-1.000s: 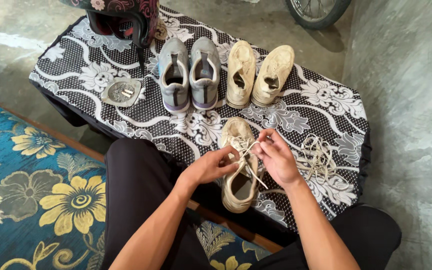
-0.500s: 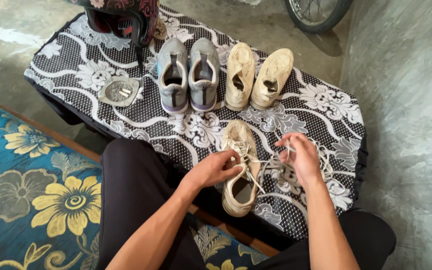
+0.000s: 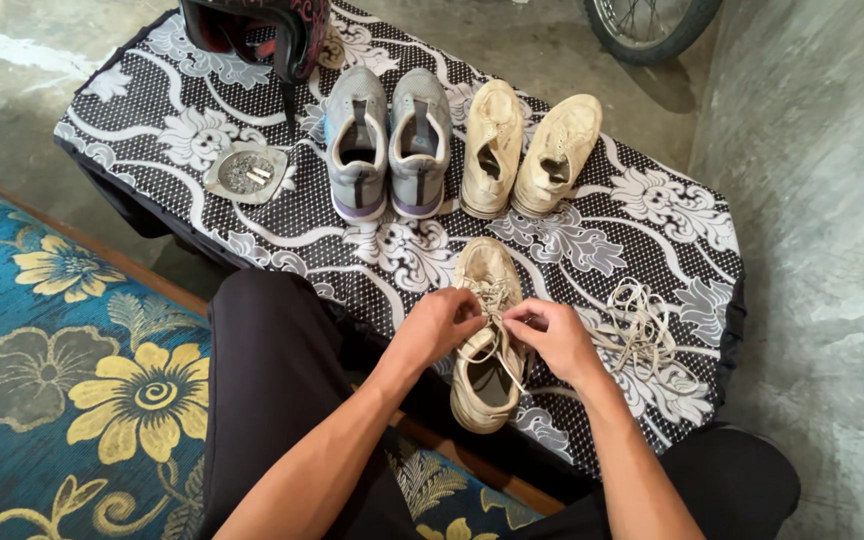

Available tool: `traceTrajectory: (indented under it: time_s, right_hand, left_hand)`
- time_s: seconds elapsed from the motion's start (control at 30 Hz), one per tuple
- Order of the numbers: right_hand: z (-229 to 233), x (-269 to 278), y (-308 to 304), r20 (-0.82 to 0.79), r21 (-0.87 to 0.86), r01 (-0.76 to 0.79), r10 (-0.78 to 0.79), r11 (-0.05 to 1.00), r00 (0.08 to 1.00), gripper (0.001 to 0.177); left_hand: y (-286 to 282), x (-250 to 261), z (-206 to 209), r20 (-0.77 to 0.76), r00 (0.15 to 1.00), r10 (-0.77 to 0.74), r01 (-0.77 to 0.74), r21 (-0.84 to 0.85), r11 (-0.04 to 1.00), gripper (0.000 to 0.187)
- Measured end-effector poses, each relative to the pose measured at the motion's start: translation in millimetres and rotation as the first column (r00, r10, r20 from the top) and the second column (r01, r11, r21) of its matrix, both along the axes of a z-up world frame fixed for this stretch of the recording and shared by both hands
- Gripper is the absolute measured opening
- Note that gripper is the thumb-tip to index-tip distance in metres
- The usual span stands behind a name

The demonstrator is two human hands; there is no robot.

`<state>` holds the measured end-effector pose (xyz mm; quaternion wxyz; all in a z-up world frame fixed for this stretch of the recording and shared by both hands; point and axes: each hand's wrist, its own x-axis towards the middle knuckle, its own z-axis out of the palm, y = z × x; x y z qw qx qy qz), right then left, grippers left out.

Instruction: The person sits and laces a pair of white sneakers, then moves to a pair of gray sneakers and laces them. The person handles the shoes and laces by hand, threading and tying the laces on each shoe.

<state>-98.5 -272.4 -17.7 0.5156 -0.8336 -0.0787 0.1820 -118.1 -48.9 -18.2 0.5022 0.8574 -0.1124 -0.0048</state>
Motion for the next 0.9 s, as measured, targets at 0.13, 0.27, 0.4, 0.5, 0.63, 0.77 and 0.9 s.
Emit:
traceTrajectory:
  time_s: [0.13,0.27,0.4,0.5,0.63,0.77,0.9]
  right_hand:
    - [0.9,1.0,5.1,-0.008,-0.161,0.003,-0.005,0.987,1.0,0.016]
    - [-1.0,-1.4,10.3,0.045,0.02,0.015,-0.015,1.0,0.999,0.015]
    - [-4.1,2.2,8.8,0.023,0.066,0.003,-0.005,0.998,1.0,0.015]
    - [-11.8,4.6,6.6,0.135,0.041,-0.055,0.049,0.998,0.99,0.017]
    - [-26.9,9.2,-1.5,-0.001,0.08,-0.042,0.042,0.996,0.999,0.024]
    - [-38.4,12.8,-11.1,-0.157,0.471,0.016,0.065,0.882,0.985,0.02]
    - [-40.4,12.4,-9.4,-0.172,0.499,0.054,0.038,0.865,0.984,0.018]
  left_hand:
    - [2.0,4.2,-4.9,0.01,0.999,-0.03,0.029,0.059,0.998,0.025]
    - [4.9,4.5,-6.7,0.016,0.998,-0.061,0.06,0.057,0.997,0.028]
    - [4.9,4.9,-4.7,0.135,0.977,-0.166,0.164,0.031,0.986,0.027]
    - [2.3,1.9,-3.4,0.005,0.992,-0.123,0.121,0.102,0.987,0.025]
    - [-3.5,-0.3,1.2,0.05,0.993,-0.108,0.104,0.069,0.992,0.024]
    - [-7.8,-1.8,6.9,0.094,0.993,-0.068,0.069,-0.011,0.998,0.027]
    - [-9.5,-1.1,7.3,0.048,0.998,-0.041,0.041,0.006,0.999,0.027]
